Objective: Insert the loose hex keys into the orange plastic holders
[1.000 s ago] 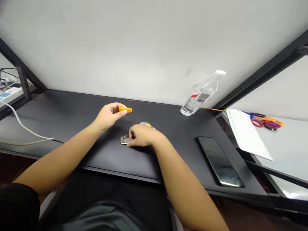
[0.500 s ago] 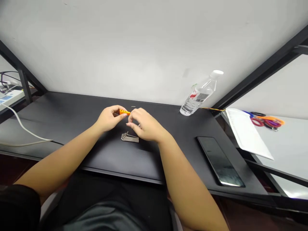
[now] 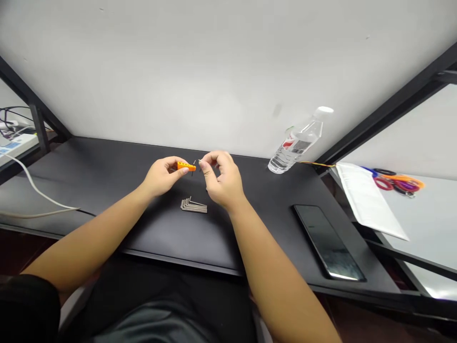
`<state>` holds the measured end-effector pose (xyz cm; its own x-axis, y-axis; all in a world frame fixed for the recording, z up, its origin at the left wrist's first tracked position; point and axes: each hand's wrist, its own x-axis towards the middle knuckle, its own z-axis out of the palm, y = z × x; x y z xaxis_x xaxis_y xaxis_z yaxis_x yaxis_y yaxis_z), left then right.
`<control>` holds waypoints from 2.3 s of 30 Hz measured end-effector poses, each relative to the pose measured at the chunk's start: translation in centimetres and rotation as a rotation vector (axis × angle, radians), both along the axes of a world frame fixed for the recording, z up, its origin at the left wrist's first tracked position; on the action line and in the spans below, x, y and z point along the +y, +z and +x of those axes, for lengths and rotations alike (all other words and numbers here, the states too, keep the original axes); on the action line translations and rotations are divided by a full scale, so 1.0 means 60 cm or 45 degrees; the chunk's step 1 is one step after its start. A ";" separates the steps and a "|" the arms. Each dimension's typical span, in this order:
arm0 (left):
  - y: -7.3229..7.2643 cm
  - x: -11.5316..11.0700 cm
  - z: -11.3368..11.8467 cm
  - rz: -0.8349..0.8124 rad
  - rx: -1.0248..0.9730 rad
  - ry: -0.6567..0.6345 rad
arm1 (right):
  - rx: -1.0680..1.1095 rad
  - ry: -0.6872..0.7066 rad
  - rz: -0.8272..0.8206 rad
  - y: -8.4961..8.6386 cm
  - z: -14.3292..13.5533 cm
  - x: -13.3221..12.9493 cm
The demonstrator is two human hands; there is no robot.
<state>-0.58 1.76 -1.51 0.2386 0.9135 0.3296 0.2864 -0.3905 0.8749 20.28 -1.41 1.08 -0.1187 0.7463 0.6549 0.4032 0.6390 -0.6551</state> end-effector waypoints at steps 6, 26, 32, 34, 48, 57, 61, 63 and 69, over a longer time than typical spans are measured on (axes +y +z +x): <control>0.008 -0.016 0.009 0.062 0.076 -0.083 | 0.300 0.078 -0.056 -0.010 -0.004 0.004; 0.009 -0.016 0.009 0.002 0.117 -0.147 | -0.061 0.044 -0.358 0.007 0.016 0.011; -0.004 -0.003 0.004 -0.142 0.092 -0.265 | -0.070 0.182 -0.549 0.017 0.035 0.011; -0.005 -0.002 0.003 -0.177 0.069 -0.317 | -0.071 0.207 -0.564 0.018 0.038 0.010; 0.002 0.000 -0.006 -0.254 -0.007 -0.374 | -0.458 0.250 -0.197 0.011 0.020 0.000; 0.006 0.000 -0.009 -0.391 -0.123 -0.541 | -0.572 0.378 -0.015 0.014 0.034 0.001; 0.011 -0.002 -0.011 -0.467 -0.127 -0.606 | -0.588 0.416 0.021 0.015 0.040 0.004; 0.013 -0.003 -0.011 -0.486 -0.137 -0.621 | -0.604 0.422 0.010 0.016 0.042 0.004; 0.015 -0.001 -0.009 -0.371 -0.141 -0.584 | -0.628 0.378 -0.107 0.019 0.037 0.002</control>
